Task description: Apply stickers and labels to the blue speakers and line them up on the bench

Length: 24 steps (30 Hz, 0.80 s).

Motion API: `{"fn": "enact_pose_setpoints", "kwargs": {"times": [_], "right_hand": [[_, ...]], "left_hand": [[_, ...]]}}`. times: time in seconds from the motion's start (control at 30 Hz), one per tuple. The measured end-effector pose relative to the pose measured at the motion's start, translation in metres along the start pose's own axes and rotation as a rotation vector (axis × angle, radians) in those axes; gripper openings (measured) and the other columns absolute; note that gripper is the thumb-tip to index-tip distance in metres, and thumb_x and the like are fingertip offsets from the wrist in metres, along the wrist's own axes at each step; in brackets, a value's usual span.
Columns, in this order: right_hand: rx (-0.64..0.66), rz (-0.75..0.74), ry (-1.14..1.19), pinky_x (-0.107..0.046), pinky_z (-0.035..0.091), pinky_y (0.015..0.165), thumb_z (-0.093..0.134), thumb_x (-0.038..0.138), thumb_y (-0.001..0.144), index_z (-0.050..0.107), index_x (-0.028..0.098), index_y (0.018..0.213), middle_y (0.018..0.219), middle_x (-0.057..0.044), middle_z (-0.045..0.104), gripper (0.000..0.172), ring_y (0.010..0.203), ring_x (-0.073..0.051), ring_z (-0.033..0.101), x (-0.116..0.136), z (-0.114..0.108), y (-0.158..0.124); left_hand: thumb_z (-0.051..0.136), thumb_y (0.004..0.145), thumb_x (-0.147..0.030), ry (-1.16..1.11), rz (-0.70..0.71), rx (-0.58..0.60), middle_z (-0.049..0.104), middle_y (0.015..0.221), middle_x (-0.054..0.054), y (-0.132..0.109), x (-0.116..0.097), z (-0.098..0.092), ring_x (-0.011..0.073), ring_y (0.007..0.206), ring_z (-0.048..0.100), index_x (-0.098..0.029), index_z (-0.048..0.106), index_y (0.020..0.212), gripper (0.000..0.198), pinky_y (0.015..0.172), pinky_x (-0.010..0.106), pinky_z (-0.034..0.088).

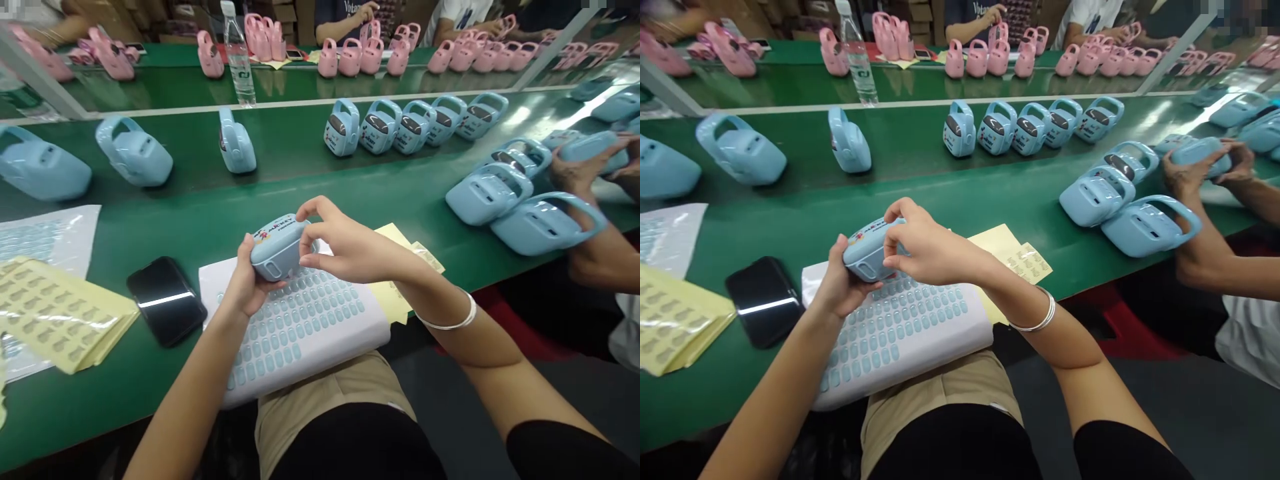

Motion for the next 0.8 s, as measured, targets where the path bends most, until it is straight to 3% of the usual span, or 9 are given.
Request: {"fn": "enact_pose_setpoints", "kwargs": {"times": [0.2,0.4,0.47,0.57,0.63,0.8], "right_hand": [[-0.019,0.0,-0.086,-0.043,0.043,0.097,0.058,0.015,0.081,0.057,0.016,0.074,0.115,-0.008,0.041,0.007,0.112,-0.022,0.046,-0.009,0.01,0.013],[-0.235,0.0,-0.328,-0.05,0.039,0.089,0.05,0.012,0.085,0.056,0.014,0.078,0.117,-0.015,0.044,0.009,0.108,-0.029,0.046,-0.011,0.028,0.013],[-0.251,-0.058,-0.24,-0.047,0.039,0.09,0.052,0.015,0.086,0.055,0.016,0.077,0.113,-0.013,0.047,0.01,0.108,-0.027,0.047,-0.01,0.026,0.004],[-0.254,-0.109,-0.027,-0.04,0.042,0.091,0.058,0.024,0.085,0.056,0.019,0.077,0.106,-0.008,0.051,0.01,0.102,-0.022,0.051,-0.02,0.001,-0.02],[-0.224,-0.025,0.007,-0.038,0.044,0.088,0.058,0.029,0.085,0.057,0.02,0.077,0.103,-0.007,0.051,0.012,0.096,-0.02,0.053,-0.041,-0.019,-0.038],[0.127,0.444,-0.068,-0.032,0.047,0.073,0.057,0.024,0.08,0.057,0.018,0.073,0.099,-0.006,0.051,0.009,0.081,-0.016,0.055,-0.119,-0.032,-0.08]], "left_hand": [[0.029,0.093,-0.054,-0.034,-0.044,0.061,0.07,0.073,0.009,-0.002,0.001,0.001,0.0173,0.049,0.066,-0.013,0.055,0.122,0.056,0.034,0.02,0.048],[0.03,0.093,-0.052,-0.062,-0.041,0.063,0.069,0.071,0.009,-0.001,0.003,0.0,0.018,0.049,0.065,-0.013,0.057,0.12,0.054,0.035,0.021,0.048],[0.03,0.093,-0.052,-0.068,-0.037,0.054,0.069,0.072,0.009,-0.002,0.002,0.0,0.0181,0.05,0.066,-0.014,0.056,0.121,0.054,0.034,0.021,0.048],[0.029,0.093,-0.052,-0.07,-0.047,0.039,0.07,0.075,0.01,-0.003,0.0,0.001,0.0198,0.052,0.067,-0.016,0.053,0.124,0.053,0.033,0.021,0.046],[0.028,0.093,-0.051,-0.074,-0.048,0.028,0.07,0.077,0.01,-0.003,-0.001,0.002,0.021,0.054,0.068,-0.018,0.052,0.126,0.052,0.032,0.021,0.046],[0.036,0.09,-0.049,-0.08,-0.009,-0.011,0.069,0.078,0.01,0.0,-0.003,0.001,0.022,0.053,0.067,-0.02,0.053,0.123,0.047,0.03,0.023,0.046]]}}
Point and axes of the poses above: each hand's wrist, its own y-axis towards the middle knuckle, its own z-axis out of the palm, x = y × z, the point moved 5 cm from there along y, towards the middle knuckle
